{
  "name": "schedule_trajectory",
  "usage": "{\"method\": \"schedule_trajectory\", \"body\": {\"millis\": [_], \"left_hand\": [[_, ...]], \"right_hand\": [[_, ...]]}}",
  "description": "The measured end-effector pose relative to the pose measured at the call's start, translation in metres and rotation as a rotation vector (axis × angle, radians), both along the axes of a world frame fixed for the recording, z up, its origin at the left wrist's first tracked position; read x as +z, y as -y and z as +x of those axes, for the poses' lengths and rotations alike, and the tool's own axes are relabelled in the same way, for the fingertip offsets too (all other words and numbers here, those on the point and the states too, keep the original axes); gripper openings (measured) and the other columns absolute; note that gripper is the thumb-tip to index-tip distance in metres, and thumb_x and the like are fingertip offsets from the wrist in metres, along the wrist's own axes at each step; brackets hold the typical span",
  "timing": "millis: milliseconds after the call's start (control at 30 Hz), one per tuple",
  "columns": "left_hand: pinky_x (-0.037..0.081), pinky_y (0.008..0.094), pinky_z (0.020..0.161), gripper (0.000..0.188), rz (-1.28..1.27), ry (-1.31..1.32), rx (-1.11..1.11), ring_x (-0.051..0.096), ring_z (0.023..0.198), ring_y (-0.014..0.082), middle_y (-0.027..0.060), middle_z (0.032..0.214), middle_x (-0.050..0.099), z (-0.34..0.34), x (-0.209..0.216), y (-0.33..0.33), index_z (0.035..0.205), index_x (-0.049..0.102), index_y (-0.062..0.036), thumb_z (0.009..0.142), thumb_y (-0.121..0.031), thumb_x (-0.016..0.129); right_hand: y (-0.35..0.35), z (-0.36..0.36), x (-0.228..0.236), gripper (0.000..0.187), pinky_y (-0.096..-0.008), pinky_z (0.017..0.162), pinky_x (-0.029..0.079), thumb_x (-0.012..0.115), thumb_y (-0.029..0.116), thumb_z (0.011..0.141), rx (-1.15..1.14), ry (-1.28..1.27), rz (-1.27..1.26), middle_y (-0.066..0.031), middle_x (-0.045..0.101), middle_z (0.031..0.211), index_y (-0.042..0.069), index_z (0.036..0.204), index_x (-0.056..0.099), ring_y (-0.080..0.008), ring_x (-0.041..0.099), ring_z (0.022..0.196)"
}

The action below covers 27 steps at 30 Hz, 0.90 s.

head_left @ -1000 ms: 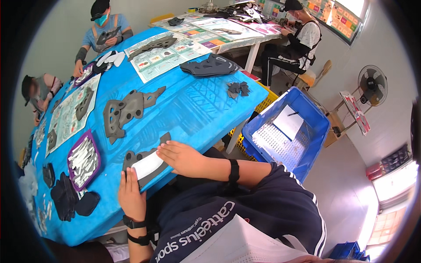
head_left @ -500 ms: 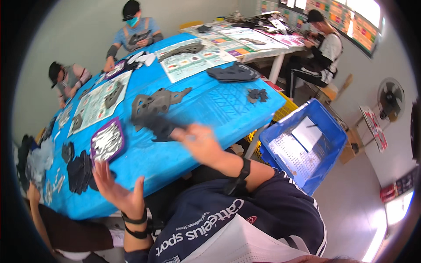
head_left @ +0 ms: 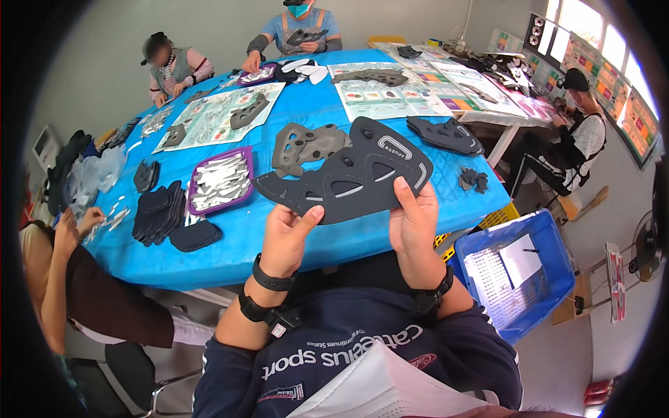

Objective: The person holds a dark grey foam shoe component and applies white adhesive strips to specific sections of it by hand, pressing them down to ensure they stick.

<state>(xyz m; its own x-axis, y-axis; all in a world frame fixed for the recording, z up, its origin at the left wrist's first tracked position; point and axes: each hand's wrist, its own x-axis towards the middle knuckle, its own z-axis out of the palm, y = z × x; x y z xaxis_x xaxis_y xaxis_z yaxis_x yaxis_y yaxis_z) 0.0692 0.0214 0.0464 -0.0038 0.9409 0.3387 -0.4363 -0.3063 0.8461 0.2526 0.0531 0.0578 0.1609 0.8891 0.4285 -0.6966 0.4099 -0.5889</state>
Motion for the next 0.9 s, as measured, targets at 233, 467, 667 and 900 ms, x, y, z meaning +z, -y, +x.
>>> {"method": "schedule_trajectory", "body": {"millis": [233,467,667,900], "left_hand": [[0.047,0.0302,0.087,0.035,-0.021,-0.102,0.277,0.060,0.094,0.0149,0.0098,0.105,0.063,-0.032,-0.013,-0.038,0.126,0.049,-0.0015,0.092,-0.009,0.055],[0.045,0.0264,0.085,0.037,0.000,-0.428,0.096,0.056,0.092,0.0110,0.0053,0.102,0.062,-0.040,-0.017,-0.082,0.125,0.047,-0.0047,0.090,-0.007,0.057],[0.045,0.0251,0.078,0.042,-0.031,-0.646,0.092,0.055,0.088,0.0110,0.0056,0.102,0.061,-0.023,-0.023,-0.101,0.125,0.046,-0.0071,0.086,-0.008,0.061],[0.046,0.0416,0.087,0.046,0.382,-1.338,0.263,0.056,0.103,0.0329,0.0161,0.117,0.054,-0.036,-0.027,-0.153,0.121,0.049,-0.0027,0.084,-0.024,0.064]], "right_hand": [[-0.098,0.102,-0.009,0.037,-0.0340,0.082,0.049,0.067,0.006,0.083,-0.370,0.037,-0.148,-0.0058,0.060,0.110,0.005,0.117,0.052,-0.0176,0.058,0.099],[-0.258,0.244,-0.021,0.034,-0.0362,0.073,0.052,0.067,0.008,0.083,-0.613,0.565,-0.465,-0.0100,0.061,0.103,0.006,0.114,0.051,-0.0153,0.061,0.086],[-0.244,0.234,-0.006,0.072,-0.0446,0.085,0.048,0.071,0.042,0.076,-1.088,1.837,-0.761,-0.0206,0.055,0.111,-0.004,0.123,0.043,-0.0445,0.057,0.095],[-0.182,0.154,-0.001,0.051,-0.0438,0.085,0.044,0.067,0.033,0.079,-1.268,1.803,0.217,-0.0150,0.050,0.119,0.005,0.119,0.053,-0.0351,0.051,0.100]]}}
